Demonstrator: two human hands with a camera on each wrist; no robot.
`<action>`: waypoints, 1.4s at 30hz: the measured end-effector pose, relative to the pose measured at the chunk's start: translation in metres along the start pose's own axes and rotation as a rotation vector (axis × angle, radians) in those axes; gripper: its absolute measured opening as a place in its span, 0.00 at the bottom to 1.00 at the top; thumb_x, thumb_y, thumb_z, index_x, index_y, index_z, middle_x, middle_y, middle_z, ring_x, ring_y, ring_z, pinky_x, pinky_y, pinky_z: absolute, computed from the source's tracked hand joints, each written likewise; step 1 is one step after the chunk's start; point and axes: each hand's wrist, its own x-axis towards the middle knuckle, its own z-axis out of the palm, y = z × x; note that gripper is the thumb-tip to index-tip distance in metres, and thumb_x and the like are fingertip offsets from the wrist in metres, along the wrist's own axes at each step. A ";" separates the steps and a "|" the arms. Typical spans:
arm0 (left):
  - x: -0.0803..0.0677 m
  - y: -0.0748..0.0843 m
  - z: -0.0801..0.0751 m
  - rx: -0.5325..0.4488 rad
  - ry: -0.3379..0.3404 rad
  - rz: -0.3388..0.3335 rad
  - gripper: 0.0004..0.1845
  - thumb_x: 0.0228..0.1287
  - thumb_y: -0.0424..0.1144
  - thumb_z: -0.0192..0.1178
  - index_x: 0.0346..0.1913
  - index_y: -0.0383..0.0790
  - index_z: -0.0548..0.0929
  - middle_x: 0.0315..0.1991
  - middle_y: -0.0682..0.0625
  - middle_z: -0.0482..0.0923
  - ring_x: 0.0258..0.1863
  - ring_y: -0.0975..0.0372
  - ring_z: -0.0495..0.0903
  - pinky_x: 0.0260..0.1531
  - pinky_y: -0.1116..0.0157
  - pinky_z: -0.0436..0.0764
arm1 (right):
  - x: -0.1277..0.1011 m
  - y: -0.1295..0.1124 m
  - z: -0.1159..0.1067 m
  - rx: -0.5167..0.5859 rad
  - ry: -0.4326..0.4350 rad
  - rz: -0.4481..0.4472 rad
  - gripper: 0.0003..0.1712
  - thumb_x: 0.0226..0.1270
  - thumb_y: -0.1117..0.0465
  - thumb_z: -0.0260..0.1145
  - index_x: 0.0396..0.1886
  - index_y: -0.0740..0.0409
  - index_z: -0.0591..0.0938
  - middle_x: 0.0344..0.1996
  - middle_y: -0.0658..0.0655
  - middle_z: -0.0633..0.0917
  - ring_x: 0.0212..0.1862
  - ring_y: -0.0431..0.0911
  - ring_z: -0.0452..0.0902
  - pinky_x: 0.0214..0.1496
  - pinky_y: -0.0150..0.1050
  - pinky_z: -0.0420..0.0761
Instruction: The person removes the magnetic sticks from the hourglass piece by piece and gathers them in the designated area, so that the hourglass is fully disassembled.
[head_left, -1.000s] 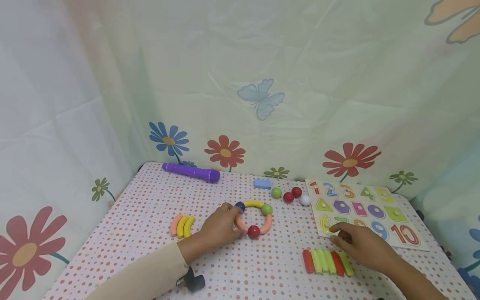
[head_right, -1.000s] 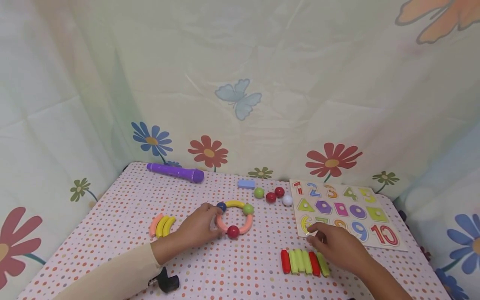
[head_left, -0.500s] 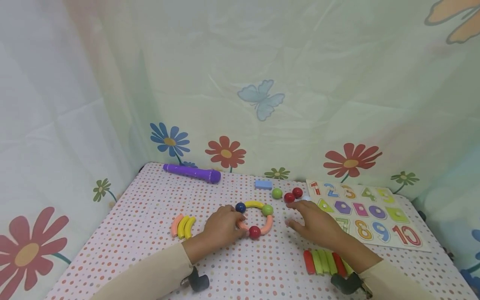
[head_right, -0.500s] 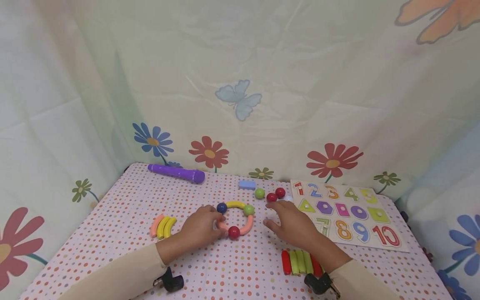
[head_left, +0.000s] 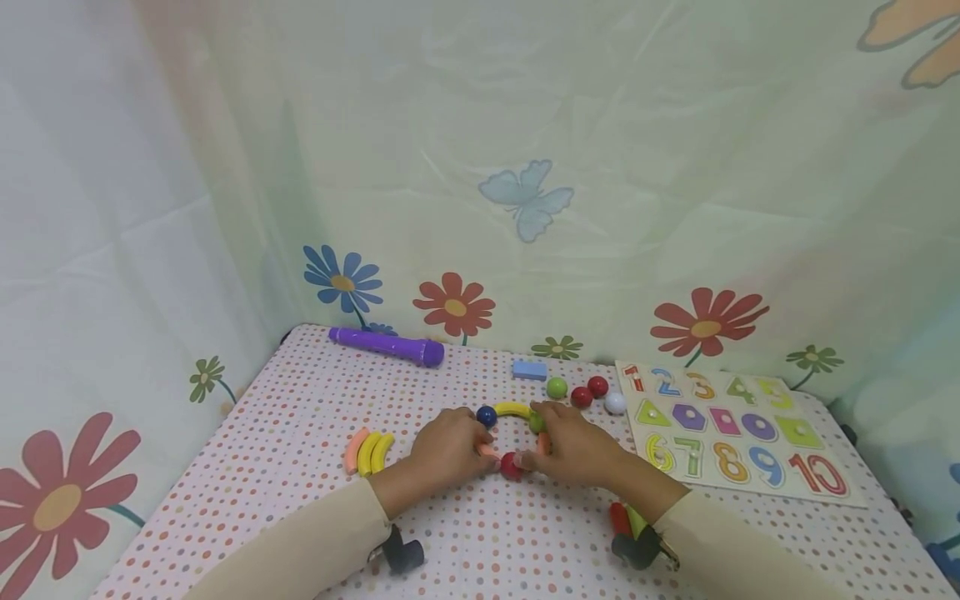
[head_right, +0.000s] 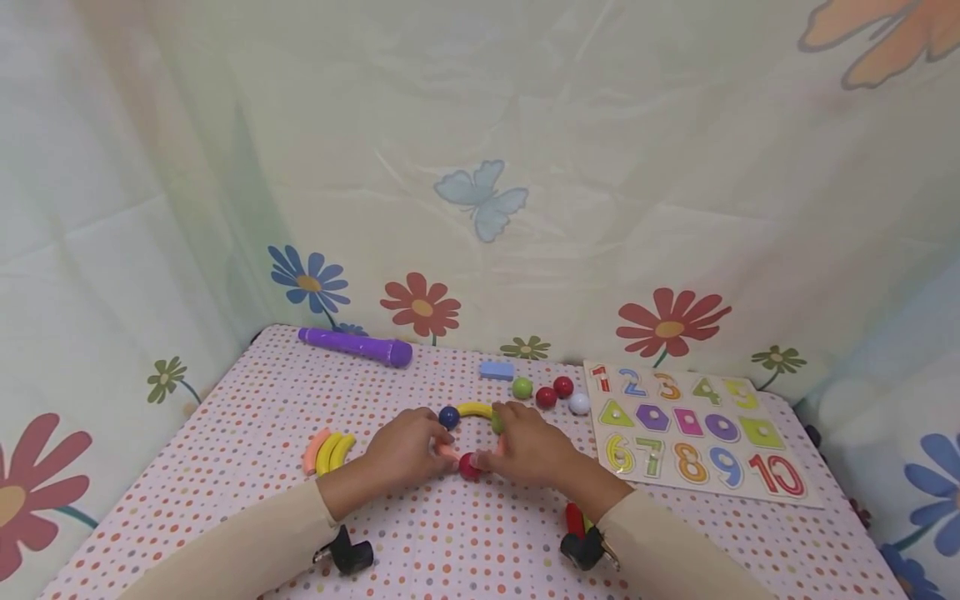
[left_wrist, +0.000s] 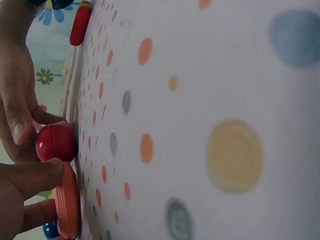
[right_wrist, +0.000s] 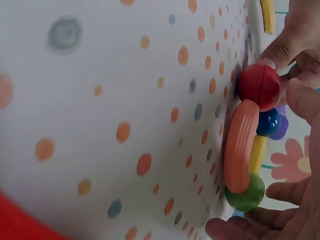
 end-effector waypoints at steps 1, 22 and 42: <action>0.001 0.001 0.000 0.004 -0.003 -0.003 0.18 0.54 0.57 0.77 0.41 0.49 0.93 0.38 0.56 0.80 0.40 0.62 0.77 0.31 0.67 0.76 | 0.001 0.000 0.001 0.006 -0.010 0.010 0.55 0.62 0.31 0.70 0.76 0.62 0.66 0.72 0.68 0.69 0.72 0.63 0.64 0.64 0.63 0.73; -0.006 -0.008 -0.007 -0.009 -0.102 0.027 0.37 0.52 0.49 0.76 0.66 0.42 0.79 0.58 0.50 0.80 0.61 0.54 0.75 0.59 0.56 0.77 | 0.008 -0.001 0.002 -0.053 -0.047 0.034 0.55 0.57 0.27 0.70 0.76 0.55 0.69 0.72 0.63 0.70 0.70 0.61 0.69 0.62 0.63 0.75; -0.010 -0.021 -0.011 -0.062 -0.157 0.020 0.36 0.49 0.57 0.77 0.61 0.44 0.82 0.48 0.57 0.80 0.52 0.62 0.75 0.50 0.61 0.80 | 0.009 -0.001 0.002 -0.081 -0.048 0.017 0.53 0.56 0.29 0.71 0.74 0.53 0.72 0.70 0.62 0.72 0.66 0.59 0.73 0.61 0.59 0.77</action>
